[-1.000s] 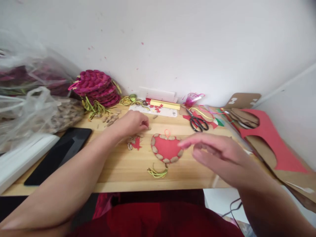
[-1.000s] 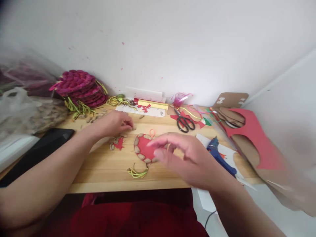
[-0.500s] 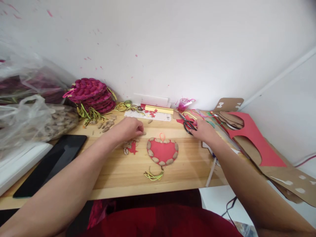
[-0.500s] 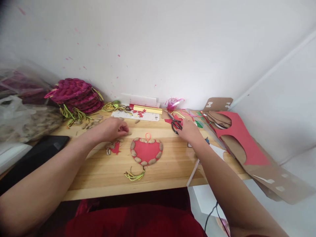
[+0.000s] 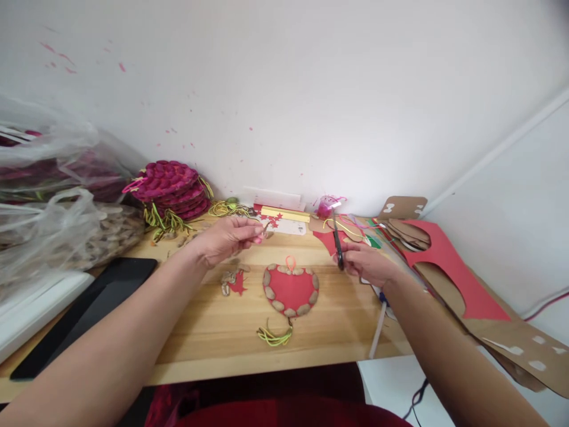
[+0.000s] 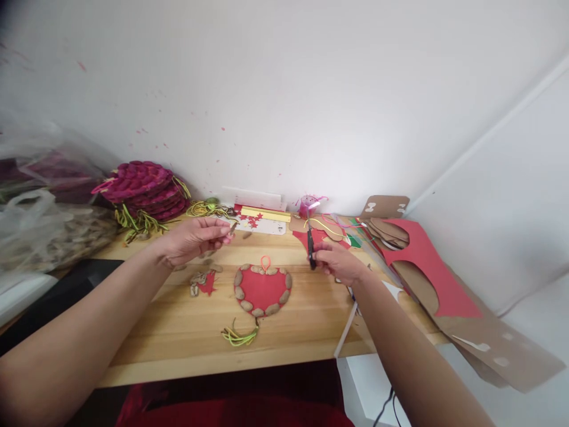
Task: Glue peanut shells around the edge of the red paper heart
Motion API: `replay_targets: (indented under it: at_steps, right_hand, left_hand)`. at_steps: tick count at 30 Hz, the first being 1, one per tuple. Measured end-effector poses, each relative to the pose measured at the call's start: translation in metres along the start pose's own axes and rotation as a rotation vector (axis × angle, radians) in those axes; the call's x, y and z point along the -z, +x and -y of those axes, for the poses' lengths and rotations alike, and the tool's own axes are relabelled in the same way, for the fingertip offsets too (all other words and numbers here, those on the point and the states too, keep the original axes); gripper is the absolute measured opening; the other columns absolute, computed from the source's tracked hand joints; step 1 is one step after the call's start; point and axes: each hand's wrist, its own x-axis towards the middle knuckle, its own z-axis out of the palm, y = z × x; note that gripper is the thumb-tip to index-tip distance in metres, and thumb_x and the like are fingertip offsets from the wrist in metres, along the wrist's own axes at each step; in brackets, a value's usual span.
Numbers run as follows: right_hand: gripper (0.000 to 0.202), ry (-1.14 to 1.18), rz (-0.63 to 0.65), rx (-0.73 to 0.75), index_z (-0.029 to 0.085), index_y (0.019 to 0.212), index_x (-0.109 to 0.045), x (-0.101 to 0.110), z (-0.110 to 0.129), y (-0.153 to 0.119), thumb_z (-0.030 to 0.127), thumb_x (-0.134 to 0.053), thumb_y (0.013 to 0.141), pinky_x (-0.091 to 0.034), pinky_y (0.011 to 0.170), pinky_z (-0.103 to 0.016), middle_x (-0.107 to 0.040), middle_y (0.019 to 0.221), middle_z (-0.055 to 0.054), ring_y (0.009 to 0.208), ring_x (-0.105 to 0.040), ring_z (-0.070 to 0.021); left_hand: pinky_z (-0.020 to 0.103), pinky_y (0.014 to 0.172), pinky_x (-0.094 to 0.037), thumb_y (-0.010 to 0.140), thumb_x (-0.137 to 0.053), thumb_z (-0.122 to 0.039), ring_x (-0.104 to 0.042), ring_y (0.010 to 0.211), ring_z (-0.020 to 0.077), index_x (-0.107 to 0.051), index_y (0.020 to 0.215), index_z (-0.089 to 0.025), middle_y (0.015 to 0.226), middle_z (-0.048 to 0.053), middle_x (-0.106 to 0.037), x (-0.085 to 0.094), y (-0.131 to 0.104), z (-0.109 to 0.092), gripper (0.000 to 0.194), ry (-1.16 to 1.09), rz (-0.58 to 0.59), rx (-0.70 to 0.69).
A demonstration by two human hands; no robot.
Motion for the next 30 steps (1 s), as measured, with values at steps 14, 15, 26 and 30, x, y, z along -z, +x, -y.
replay_targets:
  at_steps: [14, 15, 26, 30]
  right_hand:
    - [0.029, -0.242, -0.083, 0.443, 0.023, 0.078, -0.051, -0.101, 0.043, -0.022, 0.040, -0.075, 0.080, -0.039, 0.060, -0.027, -0.061, 0.070, 0.004, 0.062, -0.054, -0.0141]
    - [0.033, -0.349, -0.138, 0.470, 0.024, 0.076, -0.049, -0.103, 0.045, -0.023, 0.041, -0.076, 0.079, -0.037, 0.059, -0.028, -0.060, 0.068, 0.004, 0.061, -0.052, -0.0140]
    - [0.038, -0.738, -0.276, 0.533, 0.021, 0.093, -0.055, -0.115, 0.048, -0.017, 0.058, -0.064, 0.090, -0.034, 0.062, -0.032, -0.069, 0.080, -0.004, 0.072, -0.064, -0.0214]
    - [0.040, -0.751, -0.272, 0.546, 0.020, 0.094, -0.055, -0.116, 0.049, -0.017, 0.060, -0.060, 0.092, -0.036, 0.064, -0.032, -0.070, 0.082, -0.006, 0.074, -0.066, -0.0229]
  left_hand:
    - [0.018, 0.058, -0.056, 0.080, -0.080, -0.009, -0.065, 0.063, 0.0104, -0.070, 0.095, -0.012, 0.074, 0.004, -0.071, -0.010, -0.006, -0.003, 0.017, -0.391, 0.146, 0.035]
    - [0.017, 0.058, -0.057, 0.082, -0.078, -0.008, -0.065, 0.063, 0.0103, -0.070, 0.094, -0.012, 0.074, 0.004, -0.071, -0.011, -0.007, -0.004, 0.015, -0.393, 0.142, 0.039]
    - [0.016, 0.055, -0.058, 0.089, -0.063, 0.001, -0.072, 0.063, 0.0125, -0.070, 0.089, -0.012, 0.072, 0.006, -0.074, -0.018, -0.008, -0.005, 0.014, -0.381, 0.033, 0.092]
    - [0.016, 0.055, -0.059, 0.089, -0.063, 0.002, -0.073, 0.063, 0.0128, -0.069, 0.089, -0.012, 0.073, 0.007, -0.075, -0.018, -0.008, -0.004, 0.015, -0.368, 0.021, 0.104]
